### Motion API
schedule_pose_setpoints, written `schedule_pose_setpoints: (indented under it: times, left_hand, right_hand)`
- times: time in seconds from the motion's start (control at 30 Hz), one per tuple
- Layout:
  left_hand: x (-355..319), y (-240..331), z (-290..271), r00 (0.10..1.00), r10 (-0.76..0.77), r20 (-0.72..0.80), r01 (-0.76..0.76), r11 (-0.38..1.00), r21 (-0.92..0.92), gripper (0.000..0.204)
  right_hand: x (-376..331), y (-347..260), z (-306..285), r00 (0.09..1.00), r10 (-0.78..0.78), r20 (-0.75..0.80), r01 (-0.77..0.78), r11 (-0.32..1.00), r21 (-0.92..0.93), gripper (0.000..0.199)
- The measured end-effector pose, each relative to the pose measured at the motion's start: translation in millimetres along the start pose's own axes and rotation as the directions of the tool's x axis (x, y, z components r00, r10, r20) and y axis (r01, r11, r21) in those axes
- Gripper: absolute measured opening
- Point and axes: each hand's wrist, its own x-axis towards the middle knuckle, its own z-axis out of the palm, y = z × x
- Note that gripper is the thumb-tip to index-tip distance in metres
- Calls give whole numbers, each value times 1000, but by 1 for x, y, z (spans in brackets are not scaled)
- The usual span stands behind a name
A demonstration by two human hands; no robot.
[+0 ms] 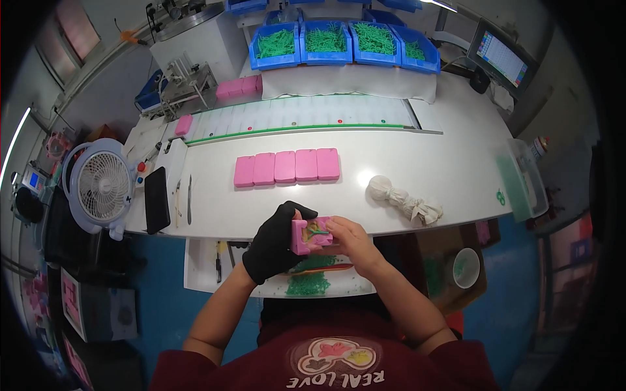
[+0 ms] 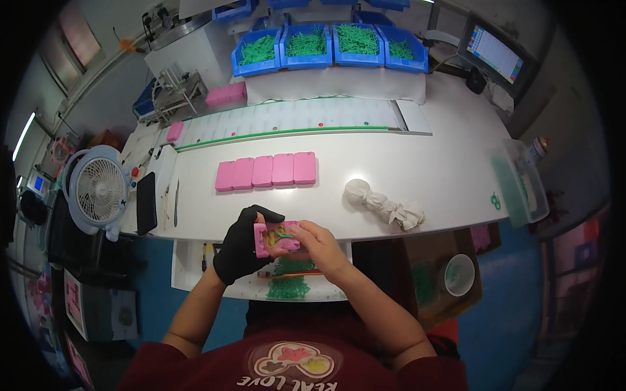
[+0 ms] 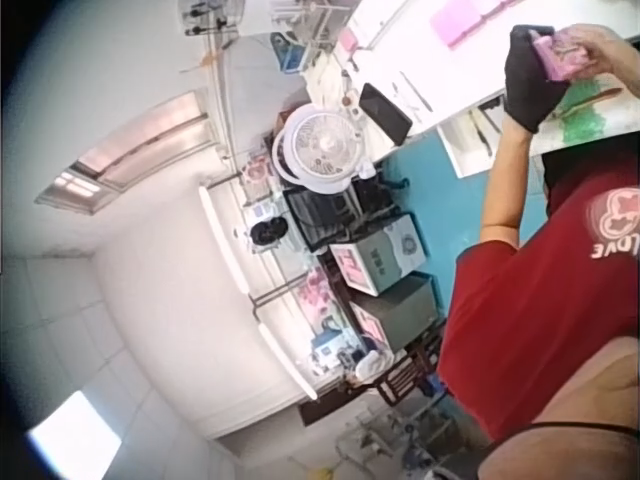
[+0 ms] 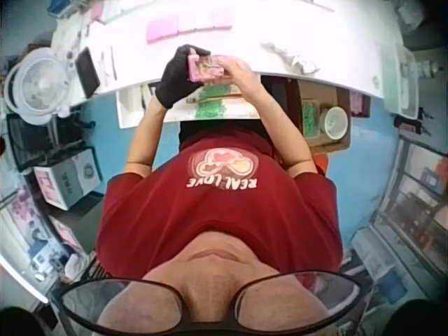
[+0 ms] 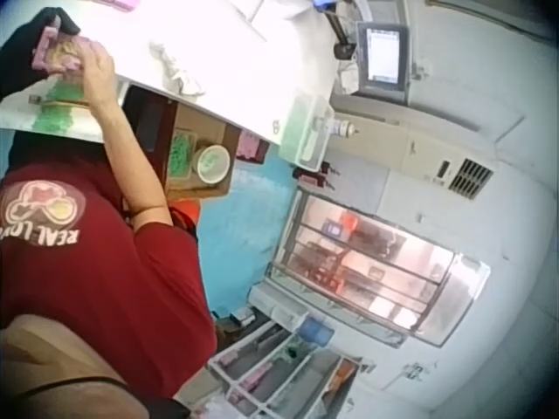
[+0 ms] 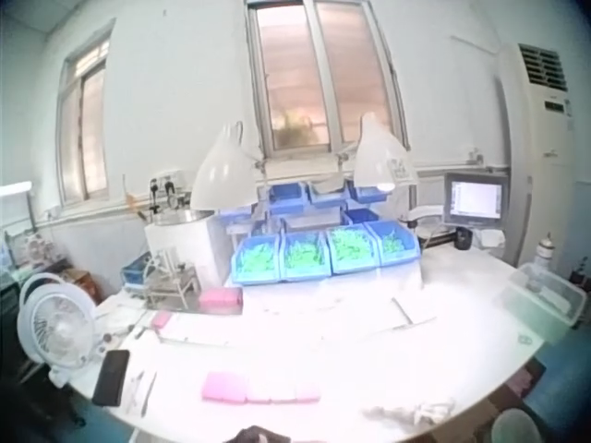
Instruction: Assembling small green components into pink plastic housings at a production station.
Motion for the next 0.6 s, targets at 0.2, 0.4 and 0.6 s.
schedule_pose_setpoints:
  times: [0.2, 0.4, 0.6]
  left_hand:
    - [1, 5, -5, 997, -40, 66, 41, 999, -6, 53]
    - [-2, 5, -4, 996, -42, 79, 44, 999, -19, 55]
    - [-1, 6, -8, 998, 4, 58, -2, 1000, -26, 53]
  right_hand:
    - [-1, -7, -17, 1000, -3, 2, 3, 937, -350, 15]
    - [-2, -6, -23, 997, 25, 79, 3, 940, -340, 11]
    - [-2, -10, -19, 990, -23, 142, 66, 950, -305, 15]
